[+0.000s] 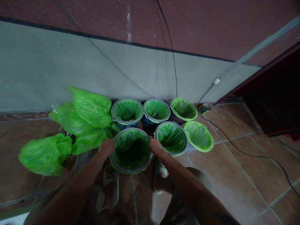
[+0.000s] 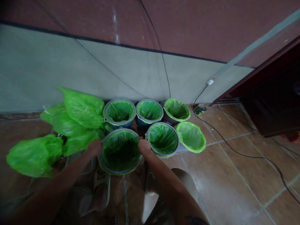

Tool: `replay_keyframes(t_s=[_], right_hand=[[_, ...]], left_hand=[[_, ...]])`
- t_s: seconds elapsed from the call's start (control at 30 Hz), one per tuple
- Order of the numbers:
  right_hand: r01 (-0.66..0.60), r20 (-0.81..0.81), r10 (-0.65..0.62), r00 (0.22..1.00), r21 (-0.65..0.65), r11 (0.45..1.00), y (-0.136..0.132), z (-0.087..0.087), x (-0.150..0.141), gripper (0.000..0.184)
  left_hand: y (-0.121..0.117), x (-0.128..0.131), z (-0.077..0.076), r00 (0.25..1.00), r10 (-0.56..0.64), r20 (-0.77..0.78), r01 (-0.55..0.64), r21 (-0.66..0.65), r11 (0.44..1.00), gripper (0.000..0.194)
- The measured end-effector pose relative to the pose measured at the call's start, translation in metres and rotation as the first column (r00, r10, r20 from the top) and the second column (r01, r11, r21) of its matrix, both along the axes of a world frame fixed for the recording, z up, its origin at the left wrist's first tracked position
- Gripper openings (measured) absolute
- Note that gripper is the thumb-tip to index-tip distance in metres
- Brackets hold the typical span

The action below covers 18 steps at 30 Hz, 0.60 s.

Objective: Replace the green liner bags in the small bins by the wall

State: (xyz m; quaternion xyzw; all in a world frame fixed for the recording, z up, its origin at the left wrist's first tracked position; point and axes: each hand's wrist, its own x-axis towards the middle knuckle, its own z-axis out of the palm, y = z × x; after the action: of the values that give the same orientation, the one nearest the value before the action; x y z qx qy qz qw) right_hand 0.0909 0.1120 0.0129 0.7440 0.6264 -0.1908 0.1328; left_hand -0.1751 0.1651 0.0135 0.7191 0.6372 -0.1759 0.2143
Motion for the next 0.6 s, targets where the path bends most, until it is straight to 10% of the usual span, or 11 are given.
replay_keyframes(t_s=[0.6], right_hand=[[-0.016,-0.025,0.017,1.0,0.002,1.0,0.0004,-0.0076,0.0013,0.03]], left_hand=[[-0.0011,0.0037,0.0062,0.998,0.031,0.051,-0.031,-0.013,0.999,0.03]])
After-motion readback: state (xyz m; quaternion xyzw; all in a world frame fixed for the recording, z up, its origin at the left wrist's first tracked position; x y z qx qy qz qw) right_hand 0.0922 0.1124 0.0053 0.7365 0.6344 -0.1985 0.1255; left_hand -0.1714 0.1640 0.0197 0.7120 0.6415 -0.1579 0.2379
